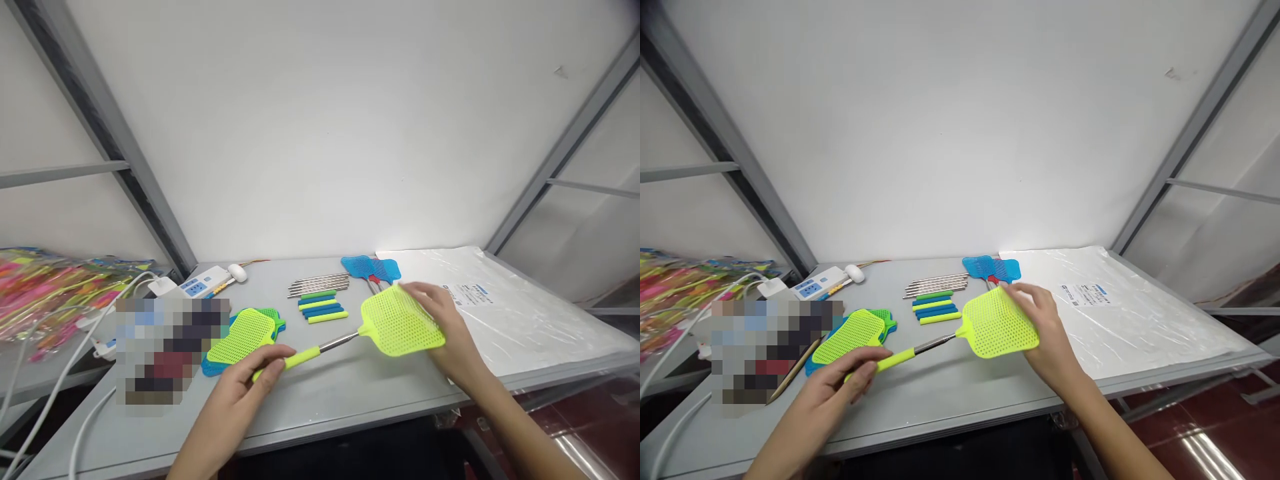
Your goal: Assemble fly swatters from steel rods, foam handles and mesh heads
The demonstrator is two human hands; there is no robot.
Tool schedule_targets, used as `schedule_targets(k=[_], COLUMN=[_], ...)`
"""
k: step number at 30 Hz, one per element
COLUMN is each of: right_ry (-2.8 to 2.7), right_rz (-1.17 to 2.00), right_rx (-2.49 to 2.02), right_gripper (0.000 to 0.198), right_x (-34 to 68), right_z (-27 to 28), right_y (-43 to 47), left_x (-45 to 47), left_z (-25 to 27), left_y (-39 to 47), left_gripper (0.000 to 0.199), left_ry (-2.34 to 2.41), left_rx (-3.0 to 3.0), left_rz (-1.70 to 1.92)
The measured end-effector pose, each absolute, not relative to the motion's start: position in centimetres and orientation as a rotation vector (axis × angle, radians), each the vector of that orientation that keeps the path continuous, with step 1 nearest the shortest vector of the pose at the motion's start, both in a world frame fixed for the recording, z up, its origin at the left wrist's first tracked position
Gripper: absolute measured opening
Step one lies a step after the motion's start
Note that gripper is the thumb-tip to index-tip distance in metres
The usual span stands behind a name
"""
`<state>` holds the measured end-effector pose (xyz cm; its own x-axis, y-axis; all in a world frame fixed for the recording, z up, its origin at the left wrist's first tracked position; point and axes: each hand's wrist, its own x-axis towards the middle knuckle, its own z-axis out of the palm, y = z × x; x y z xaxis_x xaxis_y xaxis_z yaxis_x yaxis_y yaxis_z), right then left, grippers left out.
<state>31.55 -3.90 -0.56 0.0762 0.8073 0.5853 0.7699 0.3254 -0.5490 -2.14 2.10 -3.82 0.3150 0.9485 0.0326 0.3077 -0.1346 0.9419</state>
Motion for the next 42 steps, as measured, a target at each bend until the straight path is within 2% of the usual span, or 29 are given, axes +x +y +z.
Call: schedule_targets(k=[3,6,8,11,16,19,22,25,28,30,36,42], right_ry=[-1.244,-1.006,-0.944,-0.928,-1.075,-1.160,-1.195,-1.206,-1.292,-1.363,-1.589,-1.744], right_rz=[0.421,0.865,1.091,1.229,1.327,1.244,1.114,1.295,1.494,1.514,0.910,0.685], right_rx=[-1.463,-1.256,-1.058,-0.891,-0.976,-1.058,-1.120,-1.137,-1.159,-1.231,-1.582,-1.817], right_gripper=[0.065,0.045,0.041,0.039,0.034,0.034,0.037,0.042,0.041,0.039,0.035,0.047], right_x=[30.1,27.5,25.3,22.3,20.3,21.2,22.6,23.3,23.6,23.7,25.1,26.4], right_z=[0.3,0.4,0.0,-0.8,-1.7,-1.8,-1.5,-1.0,-1.0,-1.3,-2.3,-2.7], right_y=[-2.6,-1.7,-1.4,-1.5,-2.2,-2.3,-2.2,-2.5,-3.2,-3.8,-5.6,-6.2], left_x=[-0.7,2.4,4.6,7.5,8.8,7.7,6.6,6.9,8.2,9.0,9.2,9.4], left_z=[-3.3,-3.2,-3.3,-3.6,-4.2,-4.3,-4.2,-3.7,-2.7,-2.1,-0.9,-1.1], left_y=[0.9,-0.4,-1.3,-2.4,-3.0,-1.9,-0.4,0.8,1.8,2.5,4.3,5.2], left_gripper=[0.033,0.033,0.032,0.036,0.045,0.028,0.028,0.027,0.034,0.034,0.037,0.045], left_ry=[1.094,1.047,1.053,1.025,0.857,0.835,0.954,0.981,0.813,0.749,0.812,0.803], left_rx=[1.561,1.496,1.494,1.546,1.611,1.723,1.651,1.396,1.200,1.077,1.033,1.174], left_rz=[0.882,1.012,1.079,1.050,0.889,0.846,0.975,1.192,1.230,1.266,1.556,1.494])
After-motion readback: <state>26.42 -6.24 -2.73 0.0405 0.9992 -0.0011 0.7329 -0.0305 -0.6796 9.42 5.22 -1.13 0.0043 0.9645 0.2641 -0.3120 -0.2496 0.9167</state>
